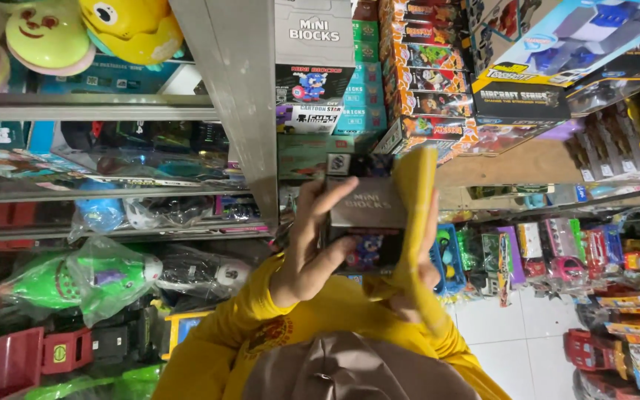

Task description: Wiping and cleaning dust off small building block toy boxes on a retail shelf using a cloth.

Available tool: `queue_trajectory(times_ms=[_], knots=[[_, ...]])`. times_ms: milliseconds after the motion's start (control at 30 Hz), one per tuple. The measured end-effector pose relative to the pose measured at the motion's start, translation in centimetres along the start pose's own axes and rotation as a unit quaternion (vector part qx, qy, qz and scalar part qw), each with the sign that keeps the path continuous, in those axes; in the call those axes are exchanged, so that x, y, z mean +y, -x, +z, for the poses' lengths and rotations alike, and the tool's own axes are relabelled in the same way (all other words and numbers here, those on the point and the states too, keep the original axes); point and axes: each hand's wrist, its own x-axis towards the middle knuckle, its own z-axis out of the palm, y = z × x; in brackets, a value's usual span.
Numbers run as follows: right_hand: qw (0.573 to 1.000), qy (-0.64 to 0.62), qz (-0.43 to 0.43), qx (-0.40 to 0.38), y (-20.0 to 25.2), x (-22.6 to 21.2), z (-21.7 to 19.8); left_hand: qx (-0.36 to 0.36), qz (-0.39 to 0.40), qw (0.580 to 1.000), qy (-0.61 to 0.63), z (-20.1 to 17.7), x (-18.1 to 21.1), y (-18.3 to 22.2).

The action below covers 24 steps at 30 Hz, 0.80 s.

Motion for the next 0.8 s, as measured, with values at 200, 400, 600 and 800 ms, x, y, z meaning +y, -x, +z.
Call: queue_trajectory(times_ms=[200, 400, 600, 800], knots=[[0.993, -0.017, -0.057, -0.100, -4.4, -10.2, 21.4, -0.010, -0.001, 1.000, 0.012, -0.3, 0.4, 0.2], [0.990, -0.070, -0.037, -0.113, -4.2, -9.9, 20.5, -0.027, 0.024, 0.999, -0.003, -0.5, 0.1, 0.7], [0.984, -0.126, -0.015, -0.123, -3.7, -9.5, 19.5, -0.007, 0.035, 0.999, -0.038, -0.6, 0.7, 0.4], [0.979, -0.146, -0.017, -0.143, -3.4, -8.5, 17.3, 0.015, 0.024, 1.000, -0.004, -0.2, -0.1, 1.1]])
